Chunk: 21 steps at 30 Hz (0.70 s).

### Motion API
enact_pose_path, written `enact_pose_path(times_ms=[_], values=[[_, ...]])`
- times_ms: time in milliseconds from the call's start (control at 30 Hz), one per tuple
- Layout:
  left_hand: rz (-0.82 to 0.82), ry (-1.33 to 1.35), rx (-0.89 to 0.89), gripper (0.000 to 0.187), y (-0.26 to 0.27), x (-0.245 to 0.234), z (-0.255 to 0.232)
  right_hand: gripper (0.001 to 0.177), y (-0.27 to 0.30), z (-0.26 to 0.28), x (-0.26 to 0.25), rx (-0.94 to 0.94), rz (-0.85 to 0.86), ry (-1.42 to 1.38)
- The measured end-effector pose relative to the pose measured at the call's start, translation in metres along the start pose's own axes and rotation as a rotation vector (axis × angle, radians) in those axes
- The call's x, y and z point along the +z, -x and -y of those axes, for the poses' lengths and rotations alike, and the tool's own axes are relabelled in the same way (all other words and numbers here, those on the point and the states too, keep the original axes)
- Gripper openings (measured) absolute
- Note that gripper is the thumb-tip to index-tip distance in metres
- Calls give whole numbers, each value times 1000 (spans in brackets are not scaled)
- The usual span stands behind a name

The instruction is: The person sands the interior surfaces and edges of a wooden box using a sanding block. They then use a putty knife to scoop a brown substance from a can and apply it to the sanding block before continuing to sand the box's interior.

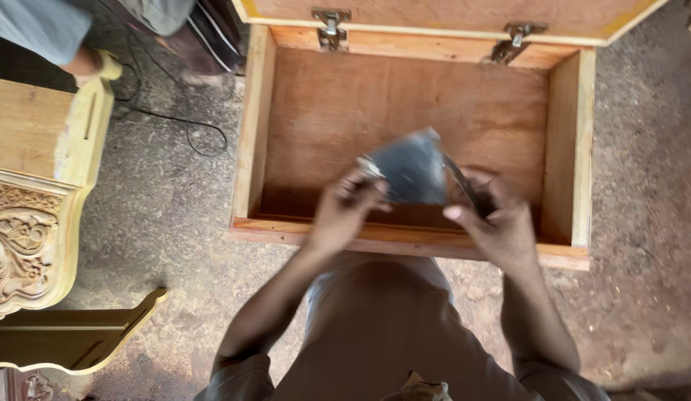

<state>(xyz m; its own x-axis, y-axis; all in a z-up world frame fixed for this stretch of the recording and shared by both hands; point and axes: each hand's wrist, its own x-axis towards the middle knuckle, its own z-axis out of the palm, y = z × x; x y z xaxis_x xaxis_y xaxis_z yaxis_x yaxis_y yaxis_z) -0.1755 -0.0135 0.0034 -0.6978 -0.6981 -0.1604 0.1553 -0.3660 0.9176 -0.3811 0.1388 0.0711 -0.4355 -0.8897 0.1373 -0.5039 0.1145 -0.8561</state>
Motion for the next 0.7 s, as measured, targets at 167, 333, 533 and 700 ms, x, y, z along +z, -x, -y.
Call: enact_pose_path(times_ms=[167, 333, 533, 700], values=[[-138, 69, 103, 25, -1, -65, -22, 25, -17, 18, -41, -189, 78, 550], [-328, 330, -88, 38, -17, -52, -11, 21, -36, 28, -45, -314, 280, 1007], [-144, 135, 226, 57, -53, -35, -3, 23, -41, 46, -54, -348, 261, 993], [110, -604, 268, 96, -68, -23, 2, 23, -25, 41, -63, -303, 193, 951]])
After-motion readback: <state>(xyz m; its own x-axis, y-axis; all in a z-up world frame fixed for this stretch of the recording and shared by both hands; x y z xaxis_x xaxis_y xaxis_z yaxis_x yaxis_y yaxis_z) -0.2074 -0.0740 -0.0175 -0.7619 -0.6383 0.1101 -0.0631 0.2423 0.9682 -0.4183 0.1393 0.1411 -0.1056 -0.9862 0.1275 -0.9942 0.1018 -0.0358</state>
